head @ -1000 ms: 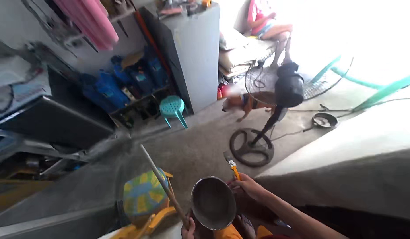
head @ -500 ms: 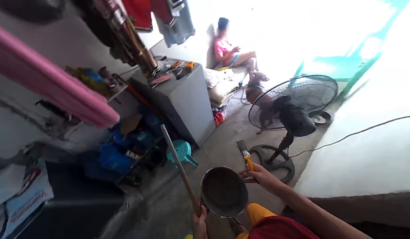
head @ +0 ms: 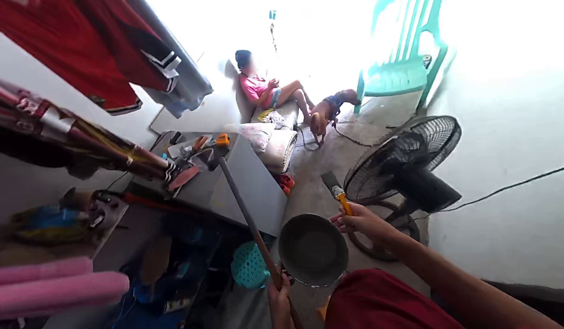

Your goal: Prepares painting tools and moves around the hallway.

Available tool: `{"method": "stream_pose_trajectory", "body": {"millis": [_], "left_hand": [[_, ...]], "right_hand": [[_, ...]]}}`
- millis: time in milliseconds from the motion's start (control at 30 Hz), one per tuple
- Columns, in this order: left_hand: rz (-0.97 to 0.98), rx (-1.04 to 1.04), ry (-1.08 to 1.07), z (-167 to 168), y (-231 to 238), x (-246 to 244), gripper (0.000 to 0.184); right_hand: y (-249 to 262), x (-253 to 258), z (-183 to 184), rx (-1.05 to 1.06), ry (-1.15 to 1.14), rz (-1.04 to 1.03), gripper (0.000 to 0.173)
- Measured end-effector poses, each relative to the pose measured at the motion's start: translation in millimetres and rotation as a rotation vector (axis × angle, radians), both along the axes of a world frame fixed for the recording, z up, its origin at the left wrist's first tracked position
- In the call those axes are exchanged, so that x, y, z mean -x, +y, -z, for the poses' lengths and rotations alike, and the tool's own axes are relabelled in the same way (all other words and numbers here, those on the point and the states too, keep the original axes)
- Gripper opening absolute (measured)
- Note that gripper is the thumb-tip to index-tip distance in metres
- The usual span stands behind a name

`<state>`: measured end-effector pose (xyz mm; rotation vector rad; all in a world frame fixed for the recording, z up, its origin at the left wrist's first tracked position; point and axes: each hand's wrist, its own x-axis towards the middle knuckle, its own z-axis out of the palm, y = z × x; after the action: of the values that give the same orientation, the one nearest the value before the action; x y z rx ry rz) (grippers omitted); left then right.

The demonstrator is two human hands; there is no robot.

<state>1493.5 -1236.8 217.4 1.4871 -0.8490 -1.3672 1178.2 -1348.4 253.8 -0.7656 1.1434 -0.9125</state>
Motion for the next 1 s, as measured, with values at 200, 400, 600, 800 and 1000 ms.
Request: {"method": "stream_pose_trajectory", "body": {"millis": [200,400,600,800,1000], "left_hand": [[0.122,0.065,-0.019,-18.4,-153.1,7.9,0.044],[0.375,0.107,-0.06,-14.7,-309.5,19.2,0.05],[0.629,0.117,-0.022,-10.8,-464.8,48.0,0.047],[0.823,0.082,0.066,-4.1,-587.4,96.9,0.047],[0.924,0.047,0.094,11.6,-702.9,168.4,0.045]], "right_hand": [[-112.0,10.4,-29.2,0.039,0.071,0.176,0.015],[-205.7,27.4,-33.8,0.062,0.185,0.341,0.015],[-280.3,42.9,-32.3,0.03,0.214,0.619,0.009],[-347.7,67.8,-27.6,-0.062,0.255,0.842,0.008],[-428.8,122.3,-12.0,-0.116,0.258,0.957,0.006]]}}
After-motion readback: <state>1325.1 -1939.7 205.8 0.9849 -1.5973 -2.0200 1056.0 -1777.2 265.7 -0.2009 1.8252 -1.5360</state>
